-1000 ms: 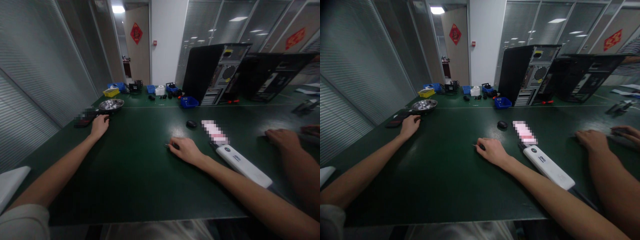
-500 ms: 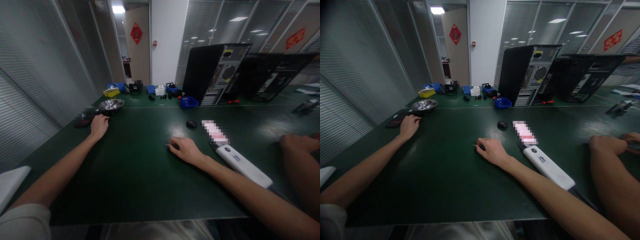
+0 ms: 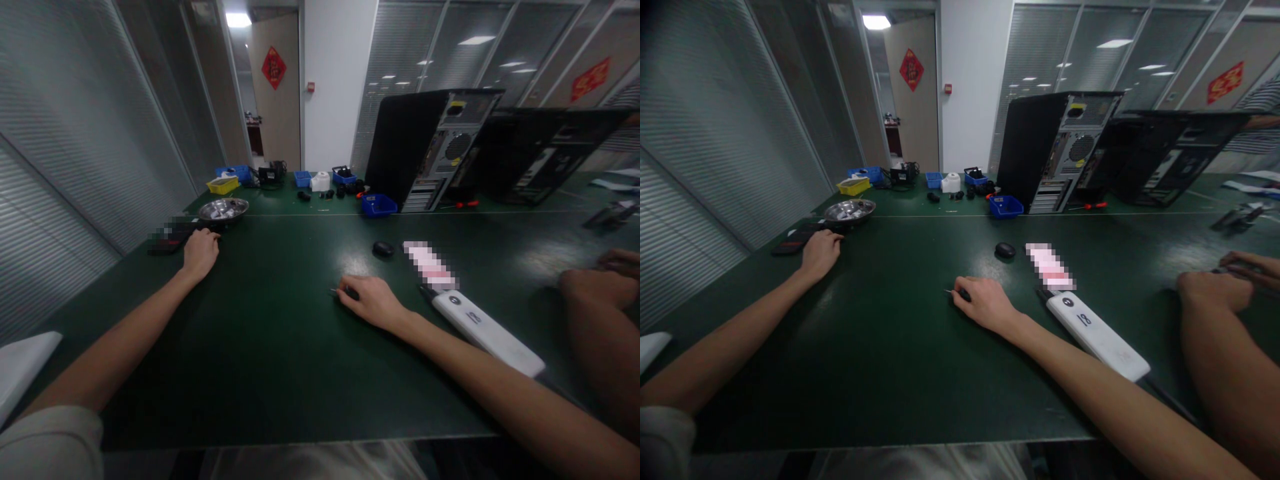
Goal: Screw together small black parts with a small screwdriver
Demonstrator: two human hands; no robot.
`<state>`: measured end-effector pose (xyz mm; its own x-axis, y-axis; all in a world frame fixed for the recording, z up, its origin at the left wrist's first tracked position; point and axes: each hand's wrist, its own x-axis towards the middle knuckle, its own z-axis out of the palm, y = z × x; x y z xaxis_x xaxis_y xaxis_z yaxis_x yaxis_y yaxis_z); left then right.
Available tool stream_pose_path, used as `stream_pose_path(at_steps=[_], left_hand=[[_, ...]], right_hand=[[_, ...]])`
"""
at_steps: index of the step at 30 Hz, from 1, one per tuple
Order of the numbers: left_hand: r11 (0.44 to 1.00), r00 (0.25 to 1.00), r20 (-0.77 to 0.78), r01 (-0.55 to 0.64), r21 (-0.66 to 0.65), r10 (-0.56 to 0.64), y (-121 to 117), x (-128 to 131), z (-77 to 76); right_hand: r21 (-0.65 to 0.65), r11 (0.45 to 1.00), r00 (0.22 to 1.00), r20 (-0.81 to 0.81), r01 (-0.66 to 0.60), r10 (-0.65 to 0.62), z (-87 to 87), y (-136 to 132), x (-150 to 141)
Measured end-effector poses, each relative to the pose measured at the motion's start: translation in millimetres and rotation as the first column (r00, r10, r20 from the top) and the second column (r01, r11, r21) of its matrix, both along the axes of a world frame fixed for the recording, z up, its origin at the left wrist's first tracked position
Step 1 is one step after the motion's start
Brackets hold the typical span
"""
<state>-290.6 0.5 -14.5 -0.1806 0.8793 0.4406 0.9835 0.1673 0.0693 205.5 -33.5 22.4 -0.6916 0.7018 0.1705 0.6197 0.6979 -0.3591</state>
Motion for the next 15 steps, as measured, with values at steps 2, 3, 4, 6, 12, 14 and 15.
stream_pose_path(at_steps=[2, 3, 4, 6, 12, 14, 15], left_hand=[[1.0, 1.0, 0.004, 0.002, 0.003, -0.002, -0.3, -0.5, 0.1], [1.0, 1.0, 0.007, 0.001, 0.006, -0.001, -0.4, -0.7, 0.2], [1.0, 1.0, 0.01, -0.002, 0.01, 0.001, -0.6, -1.0, 0.3], [1.0, 1.0, 0.017, -0.011, 0.016, 0.01, -1.0, -1.3, 0.6], [0.999, 0.999, -0.004, -0.046, 0.019, 0.046, -4.4, 1.9, 3.5], [0.998, 0.997, -0.024, -0.066, 0.007, 0.066, -5.7, 4.0, 5.7], [0.997, 0.997, -0.035, -0.076, -0.003, 0.076, -6.2, 5.0, 7.0]], right_hand=[[0.0, 1.0, 1.0, -0.004, -0.001, 0.001, -0.6, 0.6, 0.4], [-0.003, 1.0, 1.0, -0.005, -0.003, 0.003, -0.8, 0.8, 0.5], [-0.007, 1.0, 1.0, -0.004, -0.005, 0.005, -0.9, 0.9, 0.6], [-0.011, 1.0, 1.0, 0.0, -0.001, 0.001, -0.7, 0.9, 0.6], [-0.001, 1.0, 1.0, -0.001, 0.003, -0.003, 0.1, -0.2, -0.1], [0.001, 1.0, 1.0, 0.0, 0.002, -0.002, -0.3, -0.1, -0.4], [0.002, 1.0, 1.0, 0.001, 0.001, -0.001, -0.7, 0.0, -0.5]])
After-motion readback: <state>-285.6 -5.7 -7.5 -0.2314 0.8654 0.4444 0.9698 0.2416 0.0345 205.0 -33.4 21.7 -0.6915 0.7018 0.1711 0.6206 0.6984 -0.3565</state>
